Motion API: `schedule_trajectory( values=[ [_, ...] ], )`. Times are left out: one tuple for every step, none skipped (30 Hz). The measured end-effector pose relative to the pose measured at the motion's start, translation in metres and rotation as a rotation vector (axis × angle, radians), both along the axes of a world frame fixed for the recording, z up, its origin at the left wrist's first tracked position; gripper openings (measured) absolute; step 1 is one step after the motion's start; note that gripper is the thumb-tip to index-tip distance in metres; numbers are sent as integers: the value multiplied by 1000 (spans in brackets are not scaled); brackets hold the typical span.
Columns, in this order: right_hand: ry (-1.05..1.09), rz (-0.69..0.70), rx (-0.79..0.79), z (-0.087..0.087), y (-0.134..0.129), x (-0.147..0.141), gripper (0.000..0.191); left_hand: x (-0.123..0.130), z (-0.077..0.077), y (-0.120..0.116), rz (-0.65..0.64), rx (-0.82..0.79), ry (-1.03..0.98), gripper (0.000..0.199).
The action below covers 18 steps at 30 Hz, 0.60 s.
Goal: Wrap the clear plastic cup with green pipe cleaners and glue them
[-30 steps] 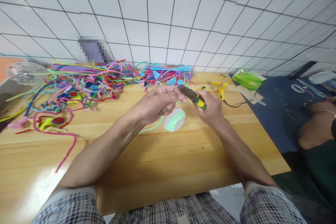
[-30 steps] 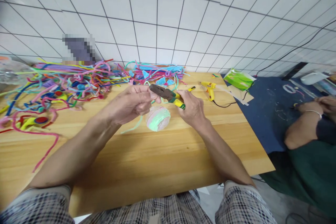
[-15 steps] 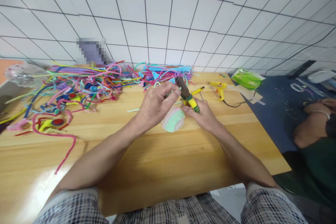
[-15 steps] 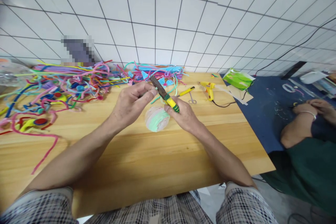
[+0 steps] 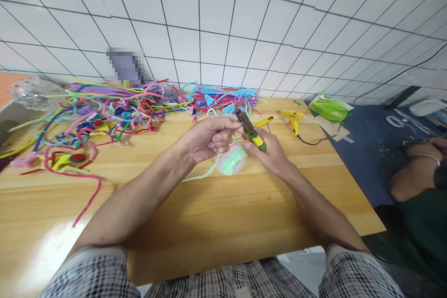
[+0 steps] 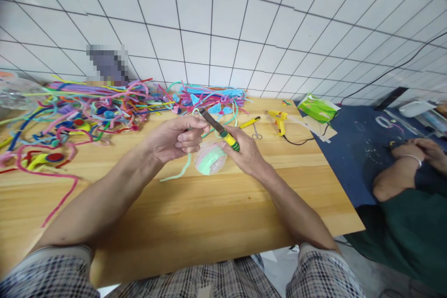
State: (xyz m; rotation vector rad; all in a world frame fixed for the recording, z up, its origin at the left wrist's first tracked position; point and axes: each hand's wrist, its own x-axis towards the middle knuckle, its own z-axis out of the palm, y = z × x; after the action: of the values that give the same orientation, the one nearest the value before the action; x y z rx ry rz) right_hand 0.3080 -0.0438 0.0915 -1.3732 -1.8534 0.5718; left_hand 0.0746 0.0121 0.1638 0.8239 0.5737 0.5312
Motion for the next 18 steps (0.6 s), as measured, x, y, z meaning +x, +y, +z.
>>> schedule_trajectory(
  values=[
    [-10, -3, 9, -1, 1, 1, 37, 0, 0, 0, -10, -16, -4, 18],
    [-20, -4, 15, -1, 1, 1, 37, 1, 0, 1, -19, -26, -6, 20],
    [-31, -3, 17, -2, 2, 2, 37, 1, 0, 1, -27, -32, -5, 22],
    [-44, -2, 19, -3, 2, 2, 36, 1, 0, 1, -33, -35, -2, 23],
    [-59, -6, 21, -4, 2, 3, 35, 1, -1, 1, -37, -36, 1, 24],
    [-77, -14, 22, -4, 1, 3, 33, 1, -1, 2, -40, -35, 2, 25],
    [-97, -26, 25, -4, 0, 2, 31, 1, -1, 3, -41, -34, -1, 25],
    [-115, -41, 30, -4, -1, 2, 29, 1, -1, 3, -43, -32, -7, 24],
    [-131, -55, 37, -4, -2, 1, 28, 1, -2, 4, -45, -27, -15, 23],
    [-145, -68, 45, -3, -3, 1, 26, 1, -3, 3, -45, -19, -25, 21],
    [-160, -80, 53, -3, -3, 1, 26, 3, -3, 2, -42, -6, -35, 19],
    [-176, -99, 60, -3, -3, 1, 27, 4, -5, 0, -34, 14, -44, 16],
    [-196, -129, 65, -3, -1, 3, 28, 6, -6, -4, -18, 43, -49, 15],
    [-217, -175, 64, -3, 1, 6, 31, 7, -7, -9, -1, 82, -47, 15],
    [-236, -239, 64, -2, 5, 10, 33, 9, -8, -15, 12, 129, -38, 17],
    [-249, -307, 63, -1, 8, 15, 34, 10, -9, -22, 30, 185, -23, 20],
    [-252, -372, 60, 1, 12, 21, 35, 10, -9, -28, 15, 242, 10, 22],
    [-243, -423, 62, 4, 15, 27, 35, 10, -8, -33, 2, 298, 40, 23]
  ],
)
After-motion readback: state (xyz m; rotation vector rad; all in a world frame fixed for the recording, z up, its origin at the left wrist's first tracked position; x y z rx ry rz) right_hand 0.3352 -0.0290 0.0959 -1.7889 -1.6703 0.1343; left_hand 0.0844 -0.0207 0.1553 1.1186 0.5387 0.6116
